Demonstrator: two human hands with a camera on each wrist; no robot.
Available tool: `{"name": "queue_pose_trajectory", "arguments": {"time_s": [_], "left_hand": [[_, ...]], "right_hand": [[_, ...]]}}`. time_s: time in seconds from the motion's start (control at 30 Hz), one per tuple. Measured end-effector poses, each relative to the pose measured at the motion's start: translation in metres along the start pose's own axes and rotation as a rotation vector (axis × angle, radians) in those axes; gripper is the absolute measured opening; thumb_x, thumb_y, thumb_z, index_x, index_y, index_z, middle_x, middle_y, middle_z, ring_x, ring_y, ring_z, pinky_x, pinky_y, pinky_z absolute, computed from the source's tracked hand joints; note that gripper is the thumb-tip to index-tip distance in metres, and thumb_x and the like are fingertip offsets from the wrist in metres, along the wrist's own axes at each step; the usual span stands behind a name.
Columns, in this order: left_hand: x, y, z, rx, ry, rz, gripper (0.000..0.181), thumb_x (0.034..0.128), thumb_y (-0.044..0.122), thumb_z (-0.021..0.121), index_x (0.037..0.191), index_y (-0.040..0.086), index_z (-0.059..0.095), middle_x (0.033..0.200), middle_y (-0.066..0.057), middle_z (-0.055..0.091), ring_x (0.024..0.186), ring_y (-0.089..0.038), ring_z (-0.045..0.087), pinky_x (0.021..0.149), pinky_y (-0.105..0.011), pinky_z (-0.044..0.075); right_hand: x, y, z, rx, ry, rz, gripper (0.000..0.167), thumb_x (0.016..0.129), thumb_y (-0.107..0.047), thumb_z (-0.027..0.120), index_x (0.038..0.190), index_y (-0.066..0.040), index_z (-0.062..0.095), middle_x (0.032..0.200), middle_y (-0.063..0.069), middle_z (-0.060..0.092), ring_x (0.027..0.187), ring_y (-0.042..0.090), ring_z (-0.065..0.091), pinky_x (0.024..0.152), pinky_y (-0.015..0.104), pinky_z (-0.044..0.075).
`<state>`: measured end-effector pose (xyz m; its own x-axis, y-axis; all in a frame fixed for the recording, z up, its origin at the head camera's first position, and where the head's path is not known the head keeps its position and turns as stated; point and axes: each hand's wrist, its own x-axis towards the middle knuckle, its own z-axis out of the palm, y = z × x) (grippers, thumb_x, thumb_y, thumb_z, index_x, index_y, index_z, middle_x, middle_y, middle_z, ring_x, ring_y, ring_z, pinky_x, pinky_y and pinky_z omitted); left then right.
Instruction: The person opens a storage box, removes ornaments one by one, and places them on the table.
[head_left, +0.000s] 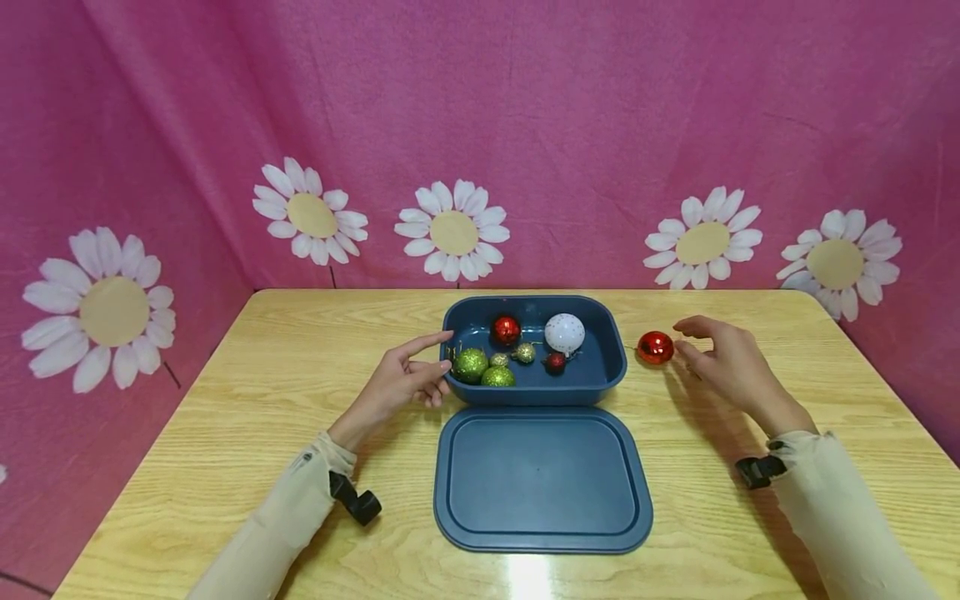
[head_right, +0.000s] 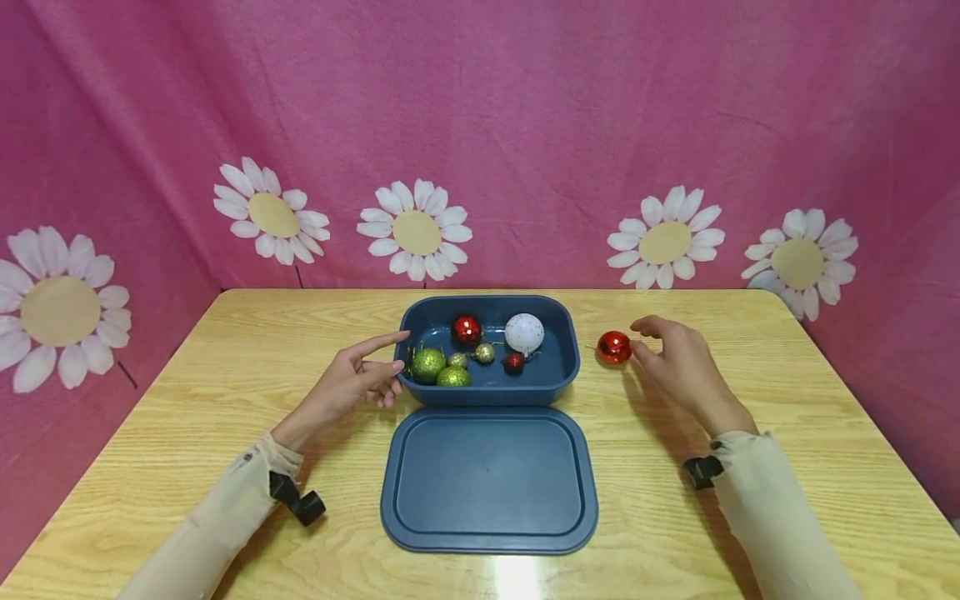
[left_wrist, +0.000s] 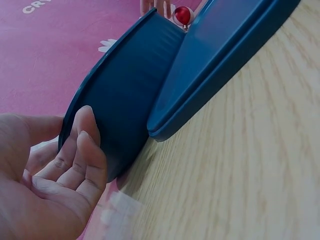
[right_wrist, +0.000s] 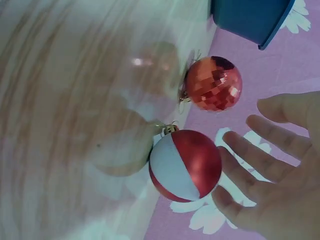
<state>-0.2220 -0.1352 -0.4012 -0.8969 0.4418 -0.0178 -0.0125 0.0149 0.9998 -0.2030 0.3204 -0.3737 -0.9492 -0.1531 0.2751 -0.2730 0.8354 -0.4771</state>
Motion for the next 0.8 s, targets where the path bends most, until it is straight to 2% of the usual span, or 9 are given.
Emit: {"name": "queue_pose_trajectory", "arguments": {"time_s": [0.17,0.4,0.67,0.8], "left_hand": [[-0.001,0.0,0.0,0.004,0.007,-0.004,0.053,0.1006,0.01,0.06,0.151,0.007,0.042,0.077,-0.024,0.07,0.056,-0.014,0.063,0.056,-0.027,0.054],[0.0,0.002,0.001,0.005,0.01,0.001,0.054,0.1001,0.009,0.06,0.151,0.007,0.042,0.077,-0.023,0.07,0.056,-0.014,0.063,0.056,-0.028,0.055],[0.0,0.001,-0.001,0.001,0.004,0.017,0.055,0.0995,0.01,0.062,0.151,0.006,0.042,0.077,-0.024,0.07,0.057,-0.013,0.064,0.056,-0.027,0.055],[0.001,-0.001,-0.002,0.0,-0.005,0.027,0.055,0.099,0.011,0.063,0.15,0.005,0.042,0.078,-0.024,0.07,0.057,-0.014,0.063,0.056,-0.027,0.055]], "right_hand": [[0.0,-0.007,-0.002,-0.013,0.047,-0.032,0.028,0.096,-0.008,0.064,0.12,0.007,0.062,0.115,0.03,0.064,0.106,0.046,0.058,0.083,0.062,0.049],[-0.001,-0.022,-0.002,0.003,0.072,-0.09,0.029,0.092,-0.003,0.067,0.119,0.005,0.063,0.115,0.026,0.064,0.104,0.042,0.057,0.086,0.062,0.048],[0.002,-0.034,0.005,0.013,0.108,-0.16,0.028,0.089,0.0,0.07,0.117,0.004,0.064,0.11,0.023,0.066,0.099,0.039,0.06,0.082,0.059,0.053],[0.004,-0.039,0.01,0.025,0.107,-0.162,0.027,0.089,0.001,0.069,0.116,0.004,0.065,0.109,0.023,0.066,0.099,0.039,0.061,0.082,0.057,0.052]]}}
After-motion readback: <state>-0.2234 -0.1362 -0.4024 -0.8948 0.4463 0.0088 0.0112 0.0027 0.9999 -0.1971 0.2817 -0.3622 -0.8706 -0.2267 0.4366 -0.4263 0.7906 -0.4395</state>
